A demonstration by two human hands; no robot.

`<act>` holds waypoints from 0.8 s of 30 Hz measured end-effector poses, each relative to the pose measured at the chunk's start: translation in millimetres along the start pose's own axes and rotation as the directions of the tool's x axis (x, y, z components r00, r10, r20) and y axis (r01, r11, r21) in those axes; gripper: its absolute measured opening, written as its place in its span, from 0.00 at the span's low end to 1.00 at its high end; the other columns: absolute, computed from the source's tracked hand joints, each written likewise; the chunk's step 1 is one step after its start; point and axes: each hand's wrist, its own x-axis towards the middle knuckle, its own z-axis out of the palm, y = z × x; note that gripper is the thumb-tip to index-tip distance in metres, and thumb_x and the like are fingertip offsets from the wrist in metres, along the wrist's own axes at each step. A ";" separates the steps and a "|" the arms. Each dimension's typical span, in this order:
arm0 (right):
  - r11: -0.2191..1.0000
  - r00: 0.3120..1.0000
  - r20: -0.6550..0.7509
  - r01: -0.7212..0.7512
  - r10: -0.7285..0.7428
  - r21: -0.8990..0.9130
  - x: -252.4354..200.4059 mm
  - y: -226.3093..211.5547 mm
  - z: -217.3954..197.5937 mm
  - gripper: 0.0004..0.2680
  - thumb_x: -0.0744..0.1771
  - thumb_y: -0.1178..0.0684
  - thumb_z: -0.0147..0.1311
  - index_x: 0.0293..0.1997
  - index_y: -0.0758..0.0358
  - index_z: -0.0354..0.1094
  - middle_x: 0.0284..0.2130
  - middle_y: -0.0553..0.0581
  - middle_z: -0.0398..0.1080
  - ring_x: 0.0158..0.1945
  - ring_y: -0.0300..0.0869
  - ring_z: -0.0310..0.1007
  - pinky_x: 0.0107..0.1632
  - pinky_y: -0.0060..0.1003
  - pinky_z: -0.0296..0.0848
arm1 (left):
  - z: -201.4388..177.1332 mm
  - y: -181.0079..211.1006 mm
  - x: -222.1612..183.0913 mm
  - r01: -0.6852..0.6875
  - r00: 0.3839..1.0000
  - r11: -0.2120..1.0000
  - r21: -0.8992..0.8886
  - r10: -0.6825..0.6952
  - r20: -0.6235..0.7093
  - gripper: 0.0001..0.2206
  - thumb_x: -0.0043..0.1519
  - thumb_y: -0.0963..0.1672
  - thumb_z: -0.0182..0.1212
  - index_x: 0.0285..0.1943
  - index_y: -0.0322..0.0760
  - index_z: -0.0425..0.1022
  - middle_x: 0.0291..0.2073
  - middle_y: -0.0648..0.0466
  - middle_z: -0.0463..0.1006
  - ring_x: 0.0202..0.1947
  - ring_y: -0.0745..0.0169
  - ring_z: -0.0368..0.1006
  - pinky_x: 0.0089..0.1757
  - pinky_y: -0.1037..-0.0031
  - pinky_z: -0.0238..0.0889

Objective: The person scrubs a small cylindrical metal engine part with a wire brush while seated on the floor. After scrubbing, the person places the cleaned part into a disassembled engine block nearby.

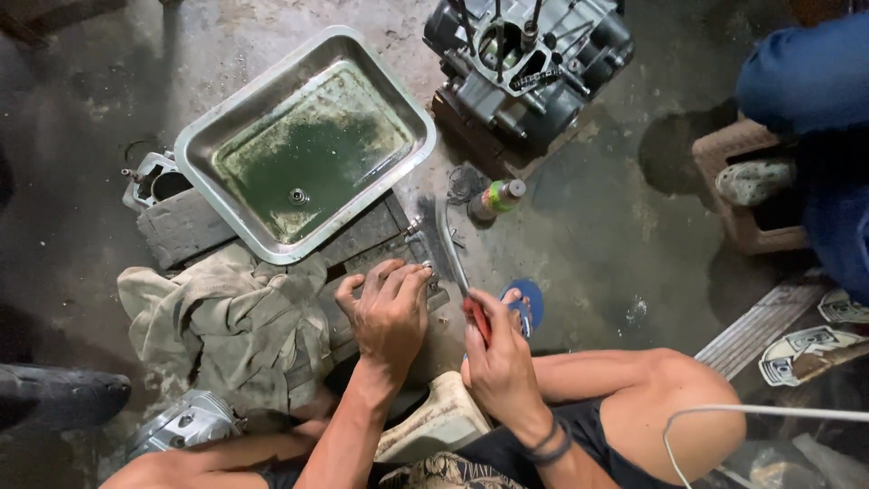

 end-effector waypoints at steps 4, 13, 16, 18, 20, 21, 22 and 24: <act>0.995 0.994 -0.039 0.103 -0.102 0.017 1.5 -4.6 3.7 0.15 0.70 0.55 0.41 0.65 0.62 0.59 0.50 0.65 0.75 0.53 0.52 0.77 0.55 0.45 0.73 | -0.7 -0.1 -3.1 0.001 1.000 1.000 0.000 -0.001 -0.002 0.04 0.62 0.42 0.65 0.38 0.49 0.81 0.37 0.63 0.85 0.46 0.61 0.78 0.52 0.61 0.45; 0.996 0.995 -0.047 0.083 -0.084 -0.013 -4.5 -4.5 5.7 0.15 0.70 0.56 0.41 0.65 0.63 0.59 0.50 0.66 0.75 0.52 0.53 0.77 0.54 0.45 0.73 | -0.9 0.6 -1.2 0.000 1.000 1.000 -0.007 0.000 -0.026 0.04 0.62 0.42 0.64 0.37 0.49 0.81 0.36 0.63 0.85 0.45 0.62 0.77 0.52 0.62 0.44; 0.998 0.998 -0.029 0.054 -0.055 -0.033 -4.6 -2.1 4.8 0.15 0.69 0.55 0.41 0.65 0.61 0.59 0.51 0.64 0.75 0.55 0.52 0.73 0.55 0.46 0.70 | -1.4 0.0 2.0 0.000 0.999 1.000 -0.001 0.000 -0.040 0.04 0.62 0.42 0.65 0.37 0.49 0.81 0.35 0.63 0.84 0.44 0.61 0.77 0.51 0.62 0.45; 0.997 0.997 -0.033 0.065 -0.066 -0.034 -5.9 -2.0 7.2 0.16 0.69 0.56 0.41 0.65 0.62 0.59 0.51 0.64 0.75 0.55 0.54 0.72 0.57 0.48 0.68 | -5.0 3.0 -1.8 -0.011 1.000 1.000 -0.006 0.011 -0.025 0.04 0.62 0.42 0.65 0.36 0.49 0.82 0.34 0.63 0.84 0.44 0.61 0.77 0.51 0.62 0.45; 0.985 0.981 -0.088 0.173 -0.170 0.018 5.2 -7.7 9.7 0.15 0.70 0.58 0.42 0.65 0.65 0.59 0.51 0.65 0.75 0.53 0.52 0.78 0.55 0.43 0.73 | -5.0 2.7 2.2 -0.007 0.999 1.000 0.010 0.007 -0.035 0.05 0.63 0.42 0.65 0.35 0.49 0.80 0.35 0.64 0.84 0.44 0.62 0.77 0.51 0.63 0.45; 0.984 0.980 -0.093 0.179 -0.177 0.015 -0.8 -7.2 7.0 0.15 0.70 0.58 0.42 0.65 0.65 0.59 0.51 0.65 0.75 0.53 0.52 0.78 0.55 0.43 0.73 | -4.2 2.8 3.8 -0.009 0.999 1.000 0.008 0.009 -0.043 0.05 0.63 0.42 0.65 0.35 0.49 0.80 0.35 0.64 0.84 0.44 0.62 0.77 0.51 0.63 0.45; 0.996 0.994 -0.062 0.093 -0.092 0.007 -6.7 -6.7 4.8 0.15 0.69 0.57 0.42 0.65 0.62 0.59 0.51 0.65 0.74 0.51 0.53 0.78 0.52 0.45 0.73 | -3.4 2.5 5.3 -0.013 0.999 1.000 -0.002 0.013 -0.042 0.04 0.62 0.42 0.65 0.35 0.49 0.80 0.35 0.64 0.84 0.44 0.62 0.77 0.51 0.63 0.45; 1.000 1.000 -0.013 0.006 -0.006 -0.004 -8.1 -5.8 5.3 0.16 0.69 0.56 0.42 0.65 0.60 0.59 0.51 0.64 0.72 0.49 0.54 0.77 0.50 0.46 0.73 | -2.9 1.0 3.0 -0.001 0.999 1.000 -0.002 0.001 -0.035 0.04 0.62 0.42 0.65 0.36 0.49 0.81 0.35 0.64 0.84 0.44 0.62 0.77 0.51 0.62 0.45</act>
